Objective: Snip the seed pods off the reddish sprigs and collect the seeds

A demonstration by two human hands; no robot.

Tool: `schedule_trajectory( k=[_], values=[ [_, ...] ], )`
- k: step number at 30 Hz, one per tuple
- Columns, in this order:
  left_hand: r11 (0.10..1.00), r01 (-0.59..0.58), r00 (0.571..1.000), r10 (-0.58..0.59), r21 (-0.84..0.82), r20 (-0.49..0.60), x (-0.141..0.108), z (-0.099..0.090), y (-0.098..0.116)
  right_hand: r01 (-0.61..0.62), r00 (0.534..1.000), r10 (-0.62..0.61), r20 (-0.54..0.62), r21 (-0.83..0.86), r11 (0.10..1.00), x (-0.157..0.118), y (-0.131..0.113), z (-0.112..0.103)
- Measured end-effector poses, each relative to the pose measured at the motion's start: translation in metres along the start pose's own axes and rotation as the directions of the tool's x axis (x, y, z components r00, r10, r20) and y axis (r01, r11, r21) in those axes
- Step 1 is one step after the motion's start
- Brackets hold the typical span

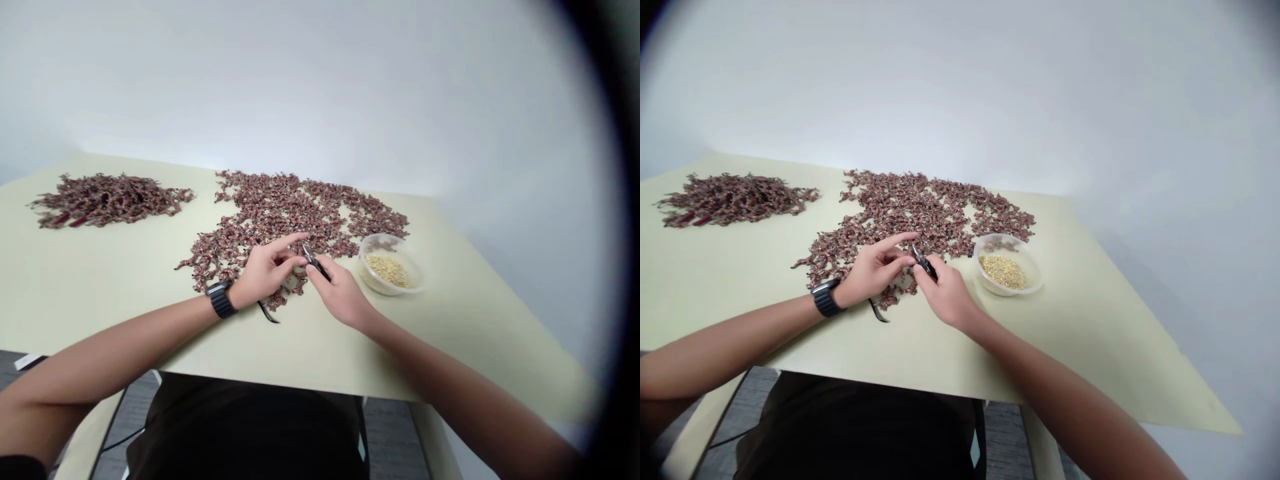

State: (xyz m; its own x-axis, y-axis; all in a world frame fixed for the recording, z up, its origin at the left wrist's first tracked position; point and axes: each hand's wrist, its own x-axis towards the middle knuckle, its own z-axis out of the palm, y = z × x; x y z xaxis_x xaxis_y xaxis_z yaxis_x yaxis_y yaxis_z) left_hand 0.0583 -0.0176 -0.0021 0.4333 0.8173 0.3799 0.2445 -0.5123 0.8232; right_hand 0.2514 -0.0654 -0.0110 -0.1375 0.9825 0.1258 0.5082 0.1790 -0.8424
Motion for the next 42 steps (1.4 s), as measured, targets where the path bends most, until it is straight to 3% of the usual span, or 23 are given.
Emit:
schedule_trajectory(
  k=[3, 6, 9, 11, 13, 15, 17, 19, 22, 24, 31, 36, 42],
  values=[
    [0.989, -0.085, 0.996, 0.086, 0.118, -0.009, -0.001, -0.001, -0.003, 0.007, 1.0, -0.007, 0.004, 0.06, 0.998, 0.0, -0.001, 0.002],
    [0.931, -0.235, 0.969, 0.246, 0.279, -0.003, -0.001, -0.004, -0.014, -0.036, 0.998, 0.028, 0.047, 0.188, 0.982, 0.0, -0.004, 0.002],
    [0.792, -0.402, 0.909, 0.405, 0.46, 0.098, 0.002, -0.011, -0.03, -0.234, 0.965, 0.167, 0.203, 0.378, 0.896, -0.001, -0.01, 0.0],
    [0.689, -0.479, 0.873, 0.441, 0.544, 0.211, 0.003, -0.016, -0.038, -0.363, 0.919, 0.224, 0.325, 0.474, 0.802, -0.002, -0.014, -0.003],
    [0.643, -0.503, 0.86, 0.439, 0.577, 0.26, 0.004, -0.018, -0.04, -0.419, 0.893, 0.231, 0.387, 0.522, 0.743, -0.002, -0.018, -0.006],
    [0.691, -0.454, 0.885, 0.425, 0.563, 0.191, 0.004, -0.017, -0.033, -0.414, 0.896, 0.23, 0.38, 0.528, 0.741, -0.002, -0.02, -0.007],
    [0.808, -0.34, 0.931, 0.362, 0.482, 0.049, 0.003, -0.013, -0.022, -0.354, 0.926, 0.226, 0.303, 0.482, 0.802, -0.002, -0.018, -0.008],
    [0.914, -0.214, 0.97, 0.239, 0.344, -0.031, 0.002, -0.008, -0.01, -0.228, 0.97, 0.18, 0.165, 0.359, 0.905, 0.0, -0.013, -0.008],
    [0.976, -0.105, 0.99, 0.121, 0.194, -0.076, 0.002, -0.005, 0.0, -0.025, 1.0, 0.025, -0.004, 0.103, 0.994, 0.003, -0.005, -0.01],
    [0.985, -0.085, 0.991, 0.099, 0.152, -0.087, 0.002, -0.005, 0.001, 0.033, 0.999, -0.033, -0.024, 0.005, 0.999, 0.003, -0.002, -0.011],
    [0.995, -0.075, 0.993, 0.081, 0.071, -0.085, 0.003, -0.005, -0.002, 0.063, 0.998, -0.065, -0.008, -0.131, 0.989, 0.002, -0.005, -0.013],
    [0.974, 0.105, 0.994, -0.107, -0.201, 0.002, 0.007, -0.008, 0.005, 0.169, 0.973, -0.211, -0.091, -0.339, 0.926, 0.004, -0.001, -0.015],
    [0.887, 0.286, 0.958, -0.256, -0.363, 0.131, 0.011, -0.013, 0.005, 0.237, 0.955, -0.293, -0.055, -0.455, 0.858, 0.006, 0.007, -0.017]
  ],
)
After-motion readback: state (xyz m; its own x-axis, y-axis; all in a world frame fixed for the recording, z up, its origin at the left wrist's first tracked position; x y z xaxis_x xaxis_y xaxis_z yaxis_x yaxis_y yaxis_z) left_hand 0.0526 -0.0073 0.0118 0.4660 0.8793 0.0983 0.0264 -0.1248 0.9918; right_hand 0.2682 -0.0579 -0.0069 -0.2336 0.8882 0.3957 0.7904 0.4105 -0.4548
